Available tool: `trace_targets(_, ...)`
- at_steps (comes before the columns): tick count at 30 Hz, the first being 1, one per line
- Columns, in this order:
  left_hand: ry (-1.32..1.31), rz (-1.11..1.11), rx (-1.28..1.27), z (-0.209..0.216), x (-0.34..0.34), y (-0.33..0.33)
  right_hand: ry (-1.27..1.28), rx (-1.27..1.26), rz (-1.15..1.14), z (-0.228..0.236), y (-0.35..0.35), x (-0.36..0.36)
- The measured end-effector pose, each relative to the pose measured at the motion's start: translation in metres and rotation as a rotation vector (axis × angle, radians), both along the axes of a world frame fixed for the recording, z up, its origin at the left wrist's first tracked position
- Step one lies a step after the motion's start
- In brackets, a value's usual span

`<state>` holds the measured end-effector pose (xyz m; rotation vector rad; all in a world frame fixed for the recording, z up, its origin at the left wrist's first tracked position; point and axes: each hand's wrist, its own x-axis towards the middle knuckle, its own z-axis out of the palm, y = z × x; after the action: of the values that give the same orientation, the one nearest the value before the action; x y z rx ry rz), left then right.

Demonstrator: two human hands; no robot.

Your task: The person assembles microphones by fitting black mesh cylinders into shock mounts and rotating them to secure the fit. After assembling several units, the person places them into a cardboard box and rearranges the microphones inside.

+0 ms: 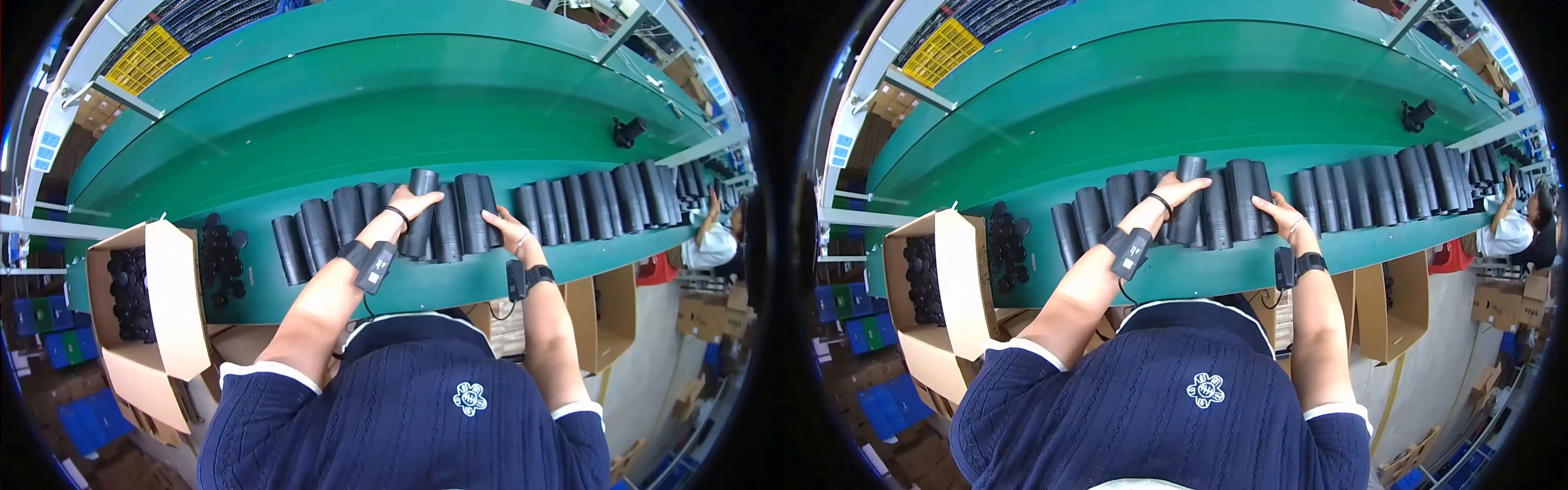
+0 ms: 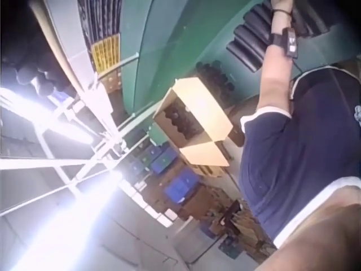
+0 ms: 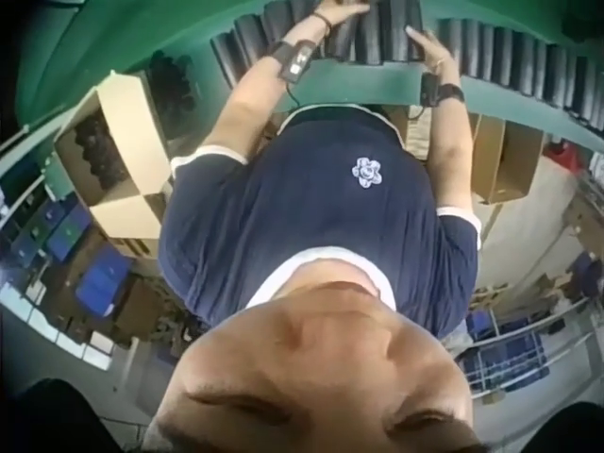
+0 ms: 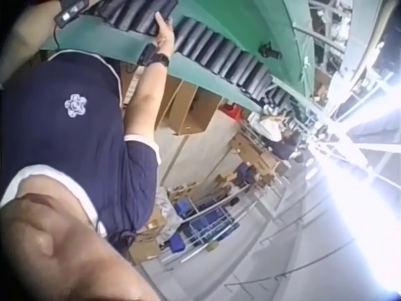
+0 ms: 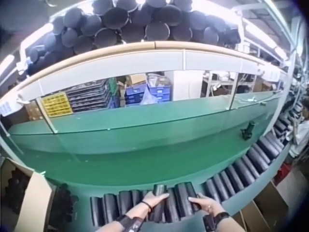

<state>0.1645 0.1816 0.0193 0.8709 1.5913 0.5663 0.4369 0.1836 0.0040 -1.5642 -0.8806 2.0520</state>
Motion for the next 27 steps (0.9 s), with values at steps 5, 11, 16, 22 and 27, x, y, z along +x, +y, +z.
trace_targets(5,0.287,-0.024,0.037,0.007,-0.026,-0.027,-0.082,0.093,0.049,-0.007,-0.004,0.016)
trace_targets(11,0.775,-0.148,0.082,0.019,-0.018,-0.05,-0.055,0.049,0.085,-0.008,-0.009,0.013)
trace_targets(16,0.907,-0.19,0.12,0.031,-0.01,-0.067,0.066,0.182,0.054,-0.032,-0.02,-0.037)
trace_targets(22,0.895,-0.062,0.178,0.023,-0.023,-0.082,-0.13,0.309,0.143,-0.043,-0.009,-0.055)
trace_targets(27,0.984,-0.192,0.163,0.051,-0.023,-0.092,-0.301,0.409,0.237,-0.046,-0.003,-0.067)
